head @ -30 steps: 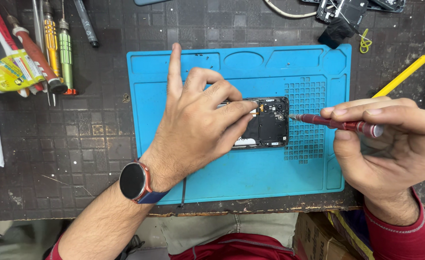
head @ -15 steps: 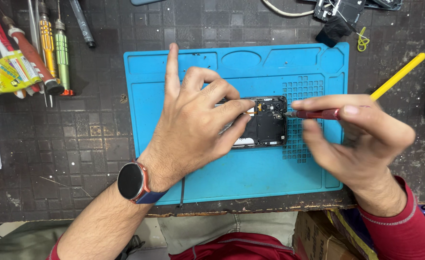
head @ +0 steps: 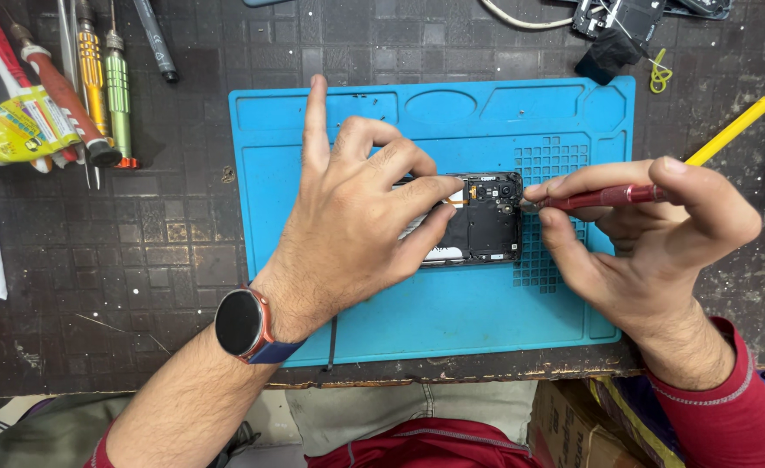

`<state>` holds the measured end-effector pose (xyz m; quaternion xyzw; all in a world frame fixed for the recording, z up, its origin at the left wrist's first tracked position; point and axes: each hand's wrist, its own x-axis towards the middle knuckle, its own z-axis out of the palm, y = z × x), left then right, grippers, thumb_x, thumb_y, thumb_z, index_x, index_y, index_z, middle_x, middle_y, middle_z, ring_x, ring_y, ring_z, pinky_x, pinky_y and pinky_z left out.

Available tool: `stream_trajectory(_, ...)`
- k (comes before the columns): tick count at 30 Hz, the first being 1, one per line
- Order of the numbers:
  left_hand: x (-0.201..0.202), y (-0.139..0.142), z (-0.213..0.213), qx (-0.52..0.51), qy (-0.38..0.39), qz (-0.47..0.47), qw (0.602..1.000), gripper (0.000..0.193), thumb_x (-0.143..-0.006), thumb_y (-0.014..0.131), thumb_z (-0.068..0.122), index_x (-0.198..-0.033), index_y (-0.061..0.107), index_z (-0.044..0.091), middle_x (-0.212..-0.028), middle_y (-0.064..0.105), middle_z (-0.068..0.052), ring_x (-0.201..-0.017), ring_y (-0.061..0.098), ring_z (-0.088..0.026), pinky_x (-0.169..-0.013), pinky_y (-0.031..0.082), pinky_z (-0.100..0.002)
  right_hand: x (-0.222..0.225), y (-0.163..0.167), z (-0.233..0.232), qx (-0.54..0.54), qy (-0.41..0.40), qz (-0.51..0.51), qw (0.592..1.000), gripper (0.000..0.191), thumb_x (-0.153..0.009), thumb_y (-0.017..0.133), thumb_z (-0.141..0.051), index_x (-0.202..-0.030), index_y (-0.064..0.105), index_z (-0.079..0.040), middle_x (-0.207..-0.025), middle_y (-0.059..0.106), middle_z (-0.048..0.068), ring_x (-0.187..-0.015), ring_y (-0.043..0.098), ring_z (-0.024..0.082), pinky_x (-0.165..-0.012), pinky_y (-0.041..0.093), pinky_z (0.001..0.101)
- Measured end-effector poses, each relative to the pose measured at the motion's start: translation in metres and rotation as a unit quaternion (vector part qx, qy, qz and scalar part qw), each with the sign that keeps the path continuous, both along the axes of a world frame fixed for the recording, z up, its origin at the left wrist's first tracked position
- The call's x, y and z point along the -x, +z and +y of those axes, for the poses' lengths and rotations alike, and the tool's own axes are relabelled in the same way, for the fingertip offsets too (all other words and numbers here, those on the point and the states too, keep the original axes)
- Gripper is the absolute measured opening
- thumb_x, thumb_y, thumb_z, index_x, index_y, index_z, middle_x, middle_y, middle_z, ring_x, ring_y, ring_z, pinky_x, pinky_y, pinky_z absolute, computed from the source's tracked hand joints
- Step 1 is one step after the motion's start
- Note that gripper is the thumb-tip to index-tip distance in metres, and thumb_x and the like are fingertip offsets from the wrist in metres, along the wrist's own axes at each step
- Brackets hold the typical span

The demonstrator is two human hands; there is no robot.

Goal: The person uses a screwdriver to tighten screws on the disassembled back of a smartphone on a blue repair mat, then powers the phone on and taps its screen to test it. They then hold the phone and press along the edges of the screen assembly to seat it into the frame.

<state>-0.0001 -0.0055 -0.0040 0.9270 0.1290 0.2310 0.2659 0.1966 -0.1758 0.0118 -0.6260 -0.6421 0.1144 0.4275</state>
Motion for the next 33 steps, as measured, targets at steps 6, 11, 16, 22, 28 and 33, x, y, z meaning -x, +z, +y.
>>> stream_trajectory(6,-0.0004,-0.0015,0.0003,-0.001,-0.001,-0.004,1.000,0.014,-0.091,0.083,0.022,-0.104,0.080,0.019,-0.096,0.063,0.006,-0.110,0.055,-0.022,-0.124,0.012,-0.077,-0.0024,-0.0042,-0.0011,-0.015,0.017,-0.021,1.000,0.075,-0.092,0.069,0.020,-0.139,0.020,-0.014,-0.112,0.061,0.023,-0.099,0.074,0.031,-0.086,0.068,0.0376)
stream_trajectory(11,-0.0006,-0.0024,0.0000,-0.004,0.001,-0.002,1.000,0.014,-0.091,0.083,0.023,-0.104,0.080,0.019,-0.095,0.063,0.006,-0.110,0.055,-0.022,-0.123,0.012,-0.077,-0.0038,-0.0048,-0.0020,-0.023,0.019,-0.031,0.999,0.075,-0.094,0.073,0.012,-0.140,0.021,-0.016,-0.115,0.062,0.022,-0.098,0.074,0.032,-0.086,0.067,0.0360)
stream_trajectory(16,-0.0010,-0.0027,0.0000,-0.006,0.001,-0.004,1.000,0.013,-0.090,0.083,0.022,-0.103,0.080,0.019,-0.095,0.063,0.006,-0.109,0.055,-0.022,-0.123,0.012,-0.077,-0.0035,0.0010,-0.0068,-0.031,-0.034,-0.092,0.995,0.067,-0.079,0.074,0.012,-0.126,0.034,-0.015,-0.097,0.056,0.026,-0.083,0.071,0.038,-0.077,0.066,0.0445)
stream_trajectory(22,-0.0015,-0.0029,0.0008,-0.006,0.001,-0.009,1.000,0.012,-0.090,0.082,0.022,-0.101,0.080,0.018,-0.095,0.064,0.006,-0.109,0.056,-0.023,-0.124,0.012,-0.076,0.0011,0.0018,-0.0062,-0.058,-0.016,0.025,0.998,0.051,-0.109,0.063,0.008,-0.131,0.023,-0.013,-0.117,0.055,0.018,-0.097,0.074,0.029,-0.091,0.066,0.0412)
stream_trajectory(28,-0.0014,-0.0037,0.0002,-0.008,0.000,-0.012,1.000,0.013,-0.090,0.082,0.022,-0.102,0.080,0.018,-0.095,0.064,0.005,-0.109,0.056,-0.023,-0.124,0.013,-0.076,-0.0021,0.0005,-0.0043,-0.075,-0.018,-0.024,0.997,0.051,-0.094,0.071,-0.004,-0.122,0.029,-0.011,-0.113,0.056,0.024,-0.098,0.071,0.035,-0.084,0.068,0.0432)
stream_trajectory(33,-0.0011,-0.0044,0.0005,-0.009,-0.001,-0.012,1.000,0.013,-0.090,0.082,0.022,-0.103,0.080,0.018,-0.096,0.063,0.005,-0.110,0.055,-0.023,-0.124,0.012,-0.076,0.0000,0.0006,-0.0100,-0.058,-0.039,0.027,0.997,0.044,-0.105,0.064,0.005,-0.127,0.029,-0.009,-0.114,0.059,0.020,-0.096,0.073,0.028,-0.088,0.067,0.0419)
